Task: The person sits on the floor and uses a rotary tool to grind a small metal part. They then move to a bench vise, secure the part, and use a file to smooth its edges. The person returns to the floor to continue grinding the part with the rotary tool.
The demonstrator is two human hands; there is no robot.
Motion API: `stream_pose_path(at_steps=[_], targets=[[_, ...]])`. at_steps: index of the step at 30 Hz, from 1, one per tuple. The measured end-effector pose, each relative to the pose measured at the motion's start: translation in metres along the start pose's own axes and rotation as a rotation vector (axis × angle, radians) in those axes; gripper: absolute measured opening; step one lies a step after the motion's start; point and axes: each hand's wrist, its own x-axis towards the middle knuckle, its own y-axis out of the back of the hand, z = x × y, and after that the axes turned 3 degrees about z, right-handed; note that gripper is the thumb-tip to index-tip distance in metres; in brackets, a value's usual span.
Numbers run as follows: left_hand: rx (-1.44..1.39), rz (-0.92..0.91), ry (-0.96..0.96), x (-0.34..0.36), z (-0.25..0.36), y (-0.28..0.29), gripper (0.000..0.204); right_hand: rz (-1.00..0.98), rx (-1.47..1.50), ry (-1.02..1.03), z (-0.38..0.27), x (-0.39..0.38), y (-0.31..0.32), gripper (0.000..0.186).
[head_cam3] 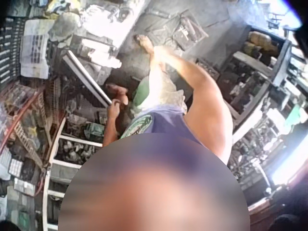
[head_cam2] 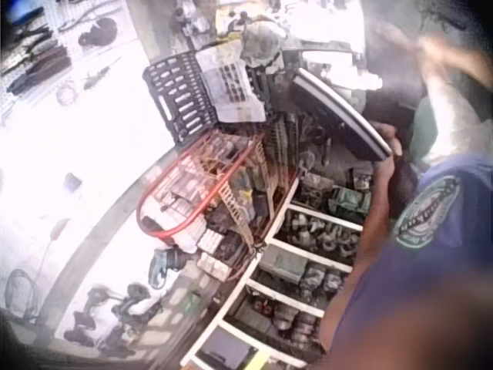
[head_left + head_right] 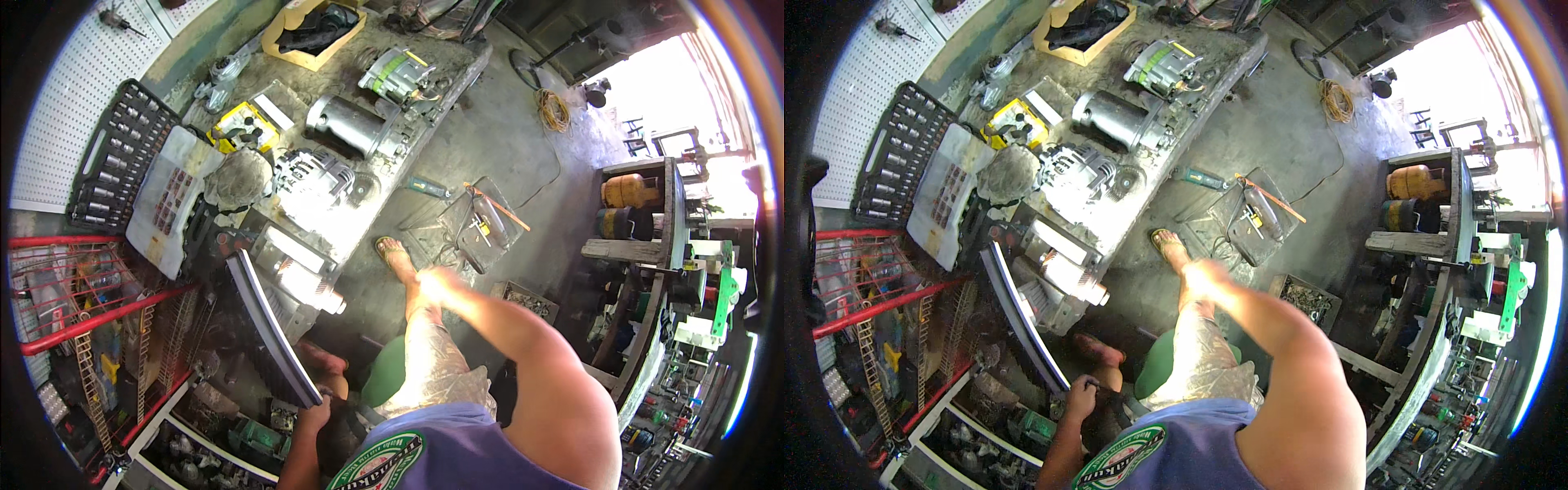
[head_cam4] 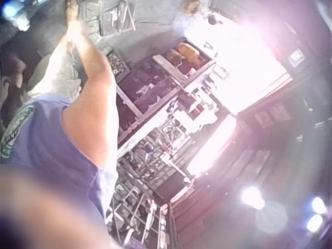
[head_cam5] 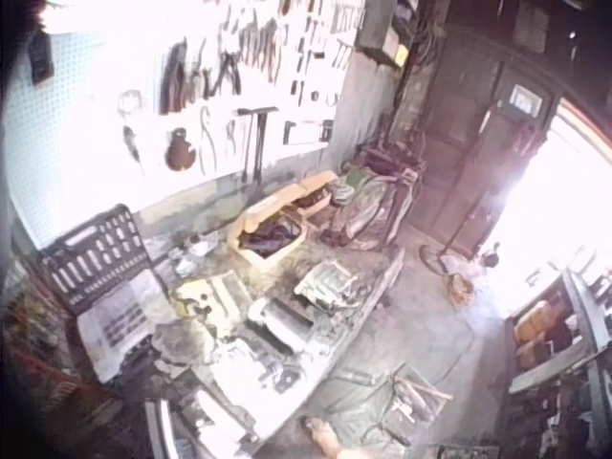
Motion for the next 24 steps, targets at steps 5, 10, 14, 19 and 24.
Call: stream_pose_path(at_steps=[5, 10, 14, 19, 24], targets=[[0.074, 0.086, 0.082, 0.013, 0.010, 0.006, 0.023, -0.672, -0.563, 0.172, -0.084, -0.003, -0.185, 0.012], [0.130, 0.025, 0.145, 0.042, 0.027, -0.005, 0.026, -0.402, -0.725, 0.055, -0.034, 0.127, -0.189, 0.013], [0.007, 0.035, 0.137, 0.062, 0.019, -0.026, 0.025, -0.215, -0.769, -0.007, 0.009, 0.204, -0.146, 0.014], [-0.179, 0.058, 0.213, 0.089, 0.023, -0.059, 0.020, -0.225, -0.818, 0.058, 0.006, 0.209, -0.136, 0.017], [-0.391, 0.102, 0.089, 0.125, 0.046, -0.085, 0.017, -0.299, -0.871, 0.171, -0.012, 0.196, -0.153, 0.020]])
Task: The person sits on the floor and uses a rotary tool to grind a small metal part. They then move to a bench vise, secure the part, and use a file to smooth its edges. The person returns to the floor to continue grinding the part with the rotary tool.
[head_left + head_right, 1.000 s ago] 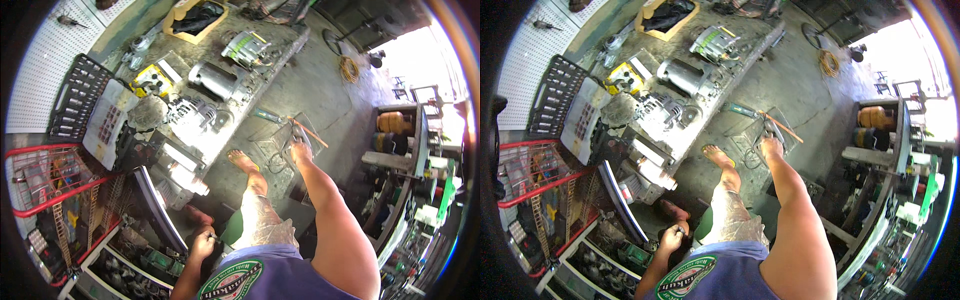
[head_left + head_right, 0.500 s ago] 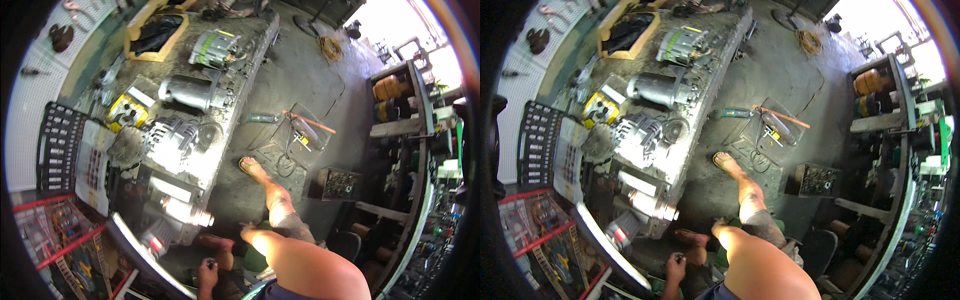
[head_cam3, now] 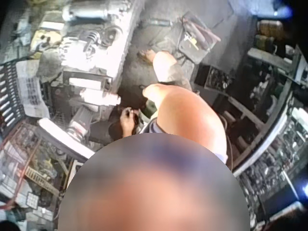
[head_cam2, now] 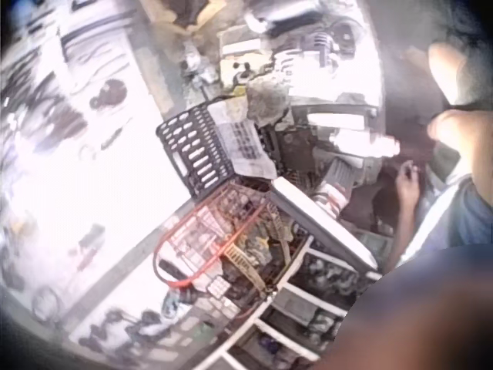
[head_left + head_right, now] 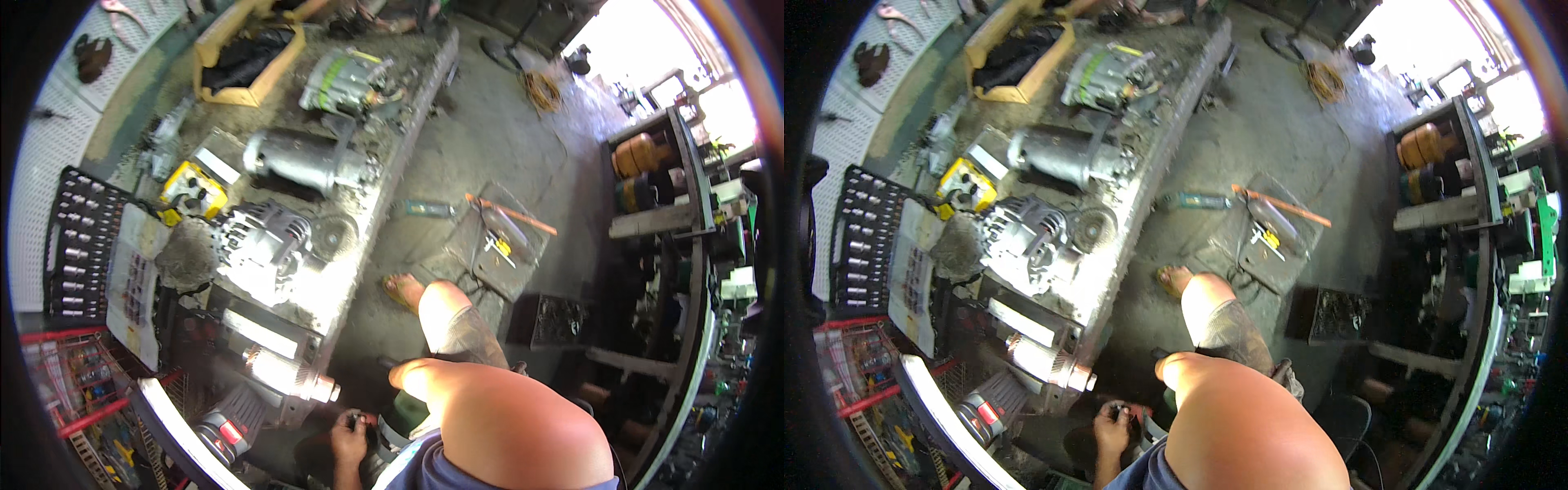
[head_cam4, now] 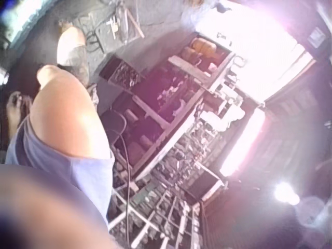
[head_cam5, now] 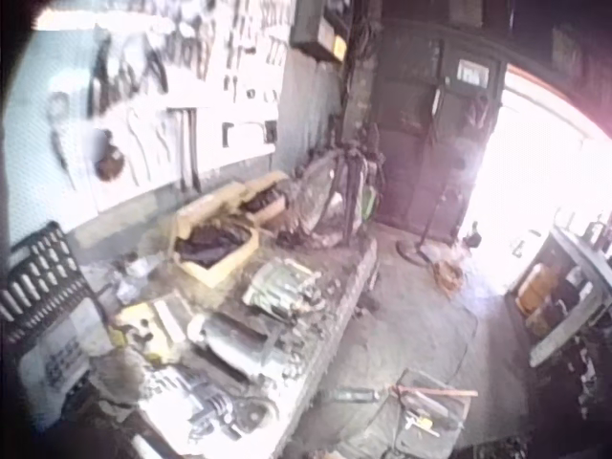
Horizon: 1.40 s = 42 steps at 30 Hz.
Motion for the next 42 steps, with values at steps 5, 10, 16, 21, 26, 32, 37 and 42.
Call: stream_pose_path(at_steps=[5, 10, 16, 21, 26, 32, 37, 42], targets=[[0.176, 0.102, -0.271, 0.057, -0.015, -0.037, 0.022, -0.060, -0.132, 0.173, -0.047, 0.027, -0.033, 0.024], [0.208, 0.137, -0.355, 0.131, -0.057, -0.065, 0.024, -0.142, -0.284, 0.379, -0.098, 0.048, -0.069, 0.028], [0.055, 0.269, -0.379, 0.143, -0.094, -0.062, 0.025, -0.131, -0.012, 0.774, -0.109, -0.066, 0.021, 0.031], [-0.151, 0.247, -0.271, 0.093, -0.072, -0.063, 0.022, 0.557, 0.882, 0.740, 0.060, -0.219, 0.100, 0.034], [-0.193, 0.235, -0.356, 0.039, -0.034, -0.073, 0.023, 0.810, 0.257, -0.349, 0.250, -0.310, 0.077, 0.087], [0.144, 0.488, -0.573, 0.015, -0.009, -0.079, 0.022, 0.641, 0.407, -0.330, 0.319, -0.303, 0.000, 0.106], [0.075, 0.479, -0.656, 0.009, -0.002, -0.076, 0.022, 0.813, 0.553, -0.458, 0.334, -0.340, 0.047, 0.066], [0.032, 0.376, -0.656, 0.000, 0.008, -0.071, 0.023, 0.869, 0.573, -0.293, 0.285, -0.388, 0.152, 0.046]])
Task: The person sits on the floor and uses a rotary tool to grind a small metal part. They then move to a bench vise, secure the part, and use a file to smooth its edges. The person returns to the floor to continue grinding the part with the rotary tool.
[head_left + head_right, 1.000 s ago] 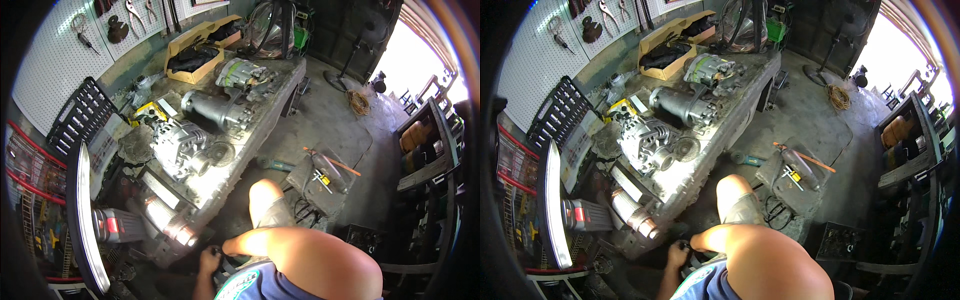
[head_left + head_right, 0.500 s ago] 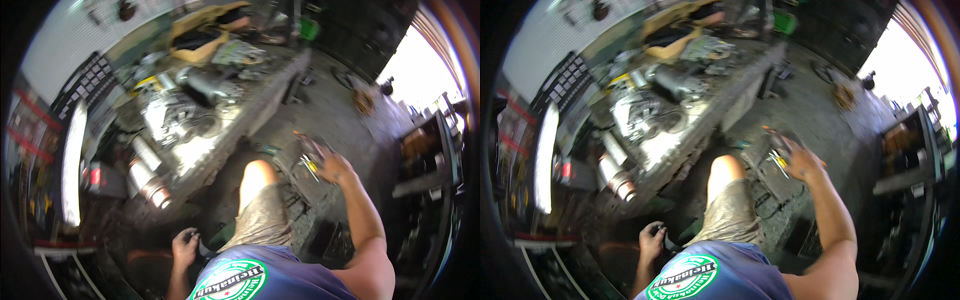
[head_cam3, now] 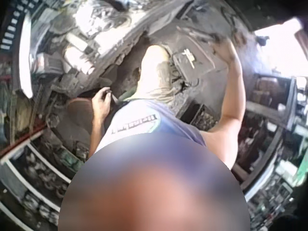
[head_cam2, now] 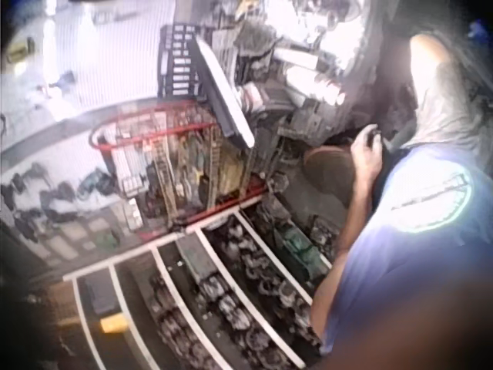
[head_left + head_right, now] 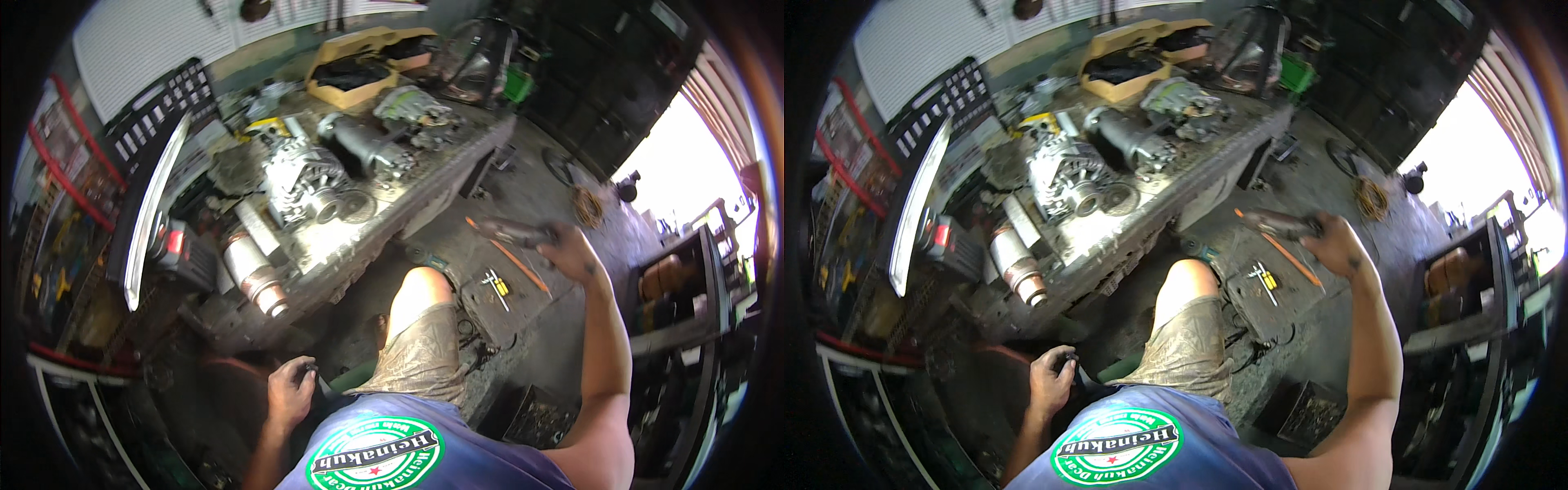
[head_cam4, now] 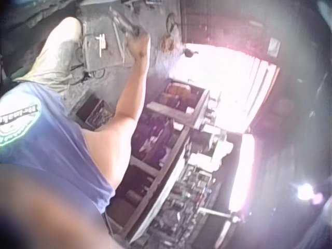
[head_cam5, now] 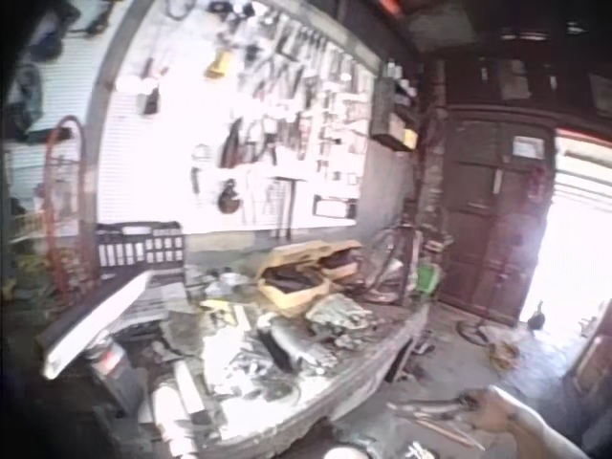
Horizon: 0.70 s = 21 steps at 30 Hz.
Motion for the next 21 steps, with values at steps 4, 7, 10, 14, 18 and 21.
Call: stream_pose_path(at_steps=[4, 7, 10, 14, 18, 21], targets=[[-0.086, 0.015, -0.035, -0.002, 0.006, 0.002, 0.023, 0.117, -0.037, 0.260, -0.082, -0.029, 0.019, 0.044], [-0.151, 0.003, -0.025, -0.008, 0.007, 0.004, 0.023, 0.062, 0.056, 0.282, -0.110, -0.055, 0.029, 0.047], [-0.208, 0.015, -0.036, -0.017, 0.008, 0.011, 0.022, 0.050, 0.357, 0.498, -0.108, -0.073, 0.029, 0.047], [-0.408, 0.049, 0.146, -0.022, 0.009, 0.020, 0.020, -0.111, 1.397, 0.324, -0.100, -0.106, -0.038, 0.068], [-0.401, 0.034, 0.004, -0.016, 0.014, 0.024, 0.022, -0.573, 1.310, 0.101, -0.124, -0.144, -0.148, 0.085], [-0.474, 0.040, 0.131, -0.013, 0.023, 0.019, 0.026, -0.648, 0.688, 0.384, -0.145, -0.141, -0.193, 0.081]])
